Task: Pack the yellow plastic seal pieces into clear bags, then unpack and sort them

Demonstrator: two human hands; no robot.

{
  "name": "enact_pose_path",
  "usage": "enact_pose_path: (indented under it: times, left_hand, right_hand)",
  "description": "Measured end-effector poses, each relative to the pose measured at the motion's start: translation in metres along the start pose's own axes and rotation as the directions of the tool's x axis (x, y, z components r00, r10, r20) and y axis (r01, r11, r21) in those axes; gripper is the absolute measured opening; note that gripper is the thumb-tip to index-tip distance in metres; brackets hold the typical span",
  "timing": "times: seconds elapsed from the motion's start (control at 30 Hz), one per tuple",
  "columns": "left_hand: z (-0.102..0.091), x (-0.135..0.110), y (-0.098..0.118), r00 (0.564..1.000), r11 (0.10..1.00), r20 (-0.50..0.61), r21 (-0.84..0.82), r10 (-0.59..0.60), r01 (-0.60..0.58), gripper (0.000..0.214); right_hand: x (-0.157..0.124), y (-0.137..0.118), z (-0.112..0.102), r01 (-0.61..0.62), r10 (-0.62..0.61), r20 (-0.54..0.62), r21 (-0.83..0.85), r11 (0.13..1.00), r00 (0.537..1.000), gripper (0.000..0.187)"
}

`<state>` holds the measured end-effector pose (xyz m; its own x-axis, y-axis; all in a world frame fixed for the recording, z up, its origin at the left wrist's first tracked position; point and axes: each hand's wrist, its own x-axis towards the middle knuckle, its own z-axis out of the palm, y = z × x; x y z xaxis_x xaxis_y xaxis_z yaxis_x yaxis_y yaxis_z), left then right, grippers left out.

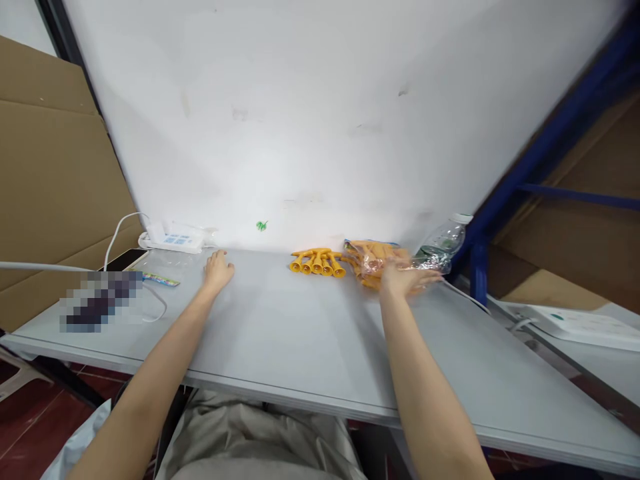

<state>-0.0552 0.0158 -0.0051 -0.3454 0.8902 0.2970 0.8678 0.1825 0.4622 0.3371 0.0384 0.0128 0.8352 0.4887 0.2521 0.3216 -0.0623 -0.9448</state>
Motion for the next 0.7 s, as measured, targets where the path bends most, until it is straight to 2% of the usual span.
enact_pose_path:
  times: [0.07,0.13,0.2,0.27,0.37,0.47,0.5,0.6,0.67,0.7]
  left_hand:
    - [-0.012,-0.008,-0.003,0.995,0.995,0.056,0.057,0.076,-0.08,0.042]
    - [-0.024,-0.015,-0.01,0.99,0.986,0.054,0.101,0.132,-0.137,0.042]
    - [-0.037,-0.017,-0.021,0.992,0.981,0.004,0.148,0.122,-0.122,0.044]
    - [-0.052,-0.015,-0.035,0.996,0.977,-0.054,0.201,0.077,-0.064,0.046]
    - [-0.081,-0.008,-0.062,0.99,0.951,-0.113,0.289,-0.079,0.109,0.05]
    - [-0.113,-0.001,-0.091,0.95,0.886,-0.124,0.344,-0.286,0.312,0.059]
    - [-0.122,0.001,-0.101,0.922,0.851,-0.128,0.354,-0.366,0.388,0.063]
    - [-0.143,0.007,-0.127,0.857,0.77,-0.092,0.398,-0.507,0.499,0.076]
    - [-0.149,0.011,-0.141,0.807,0.719,-0.045,0.427,-0.588,0.548,0.084]
    - [-0.15,0.013,-0.146,0.803,0.716,-0.024,0.437,-0.595,0.544,0.087]
  right_hand:
    - [-0.009,-0.005,-0.007,0.057,-0.059,-0.021,-0.092,0.994,0.998,0.095]
    - [-0.018,-0.01,-0.011,0.228,-0.23,-0.003,-0.117,0.967,0.973,0.09]
    - [-0.026,-0.012,-0.011,0.419,-0.421,0.005,-0.109,0.901,0.907,0.081]
    - [-0.032,-0.014,-0.008,0.589,-0.59,0.014,-0.081,0.804,0.807,0.074]
    - [-0.035,-0.013,-0.001,0.754,-0.753,0.027,-0.009,0.657,0.657,0.067]
    - [-0.034,-0.008,0.008,0.829,-0.831,0.013,0.069,0.555,0.556,0.061]
    - [-0.035,-0.007,0.011,0.845,-0.849,0.003,0.09,0.527,0.528,0.059]
    - [-0.037,-0.003,0.017,0.878,-0.886,0.0,0.127,0.461,0.465,0.056]
    - [-0.038,-0.001,0.019,0.886,-0.896,0.016,0.14,0.442,0.444,0.054]
    - [-0.039,-0.001,0.02,0.888,-0.899,0.021,0.149,0.436,0.438,0.053]
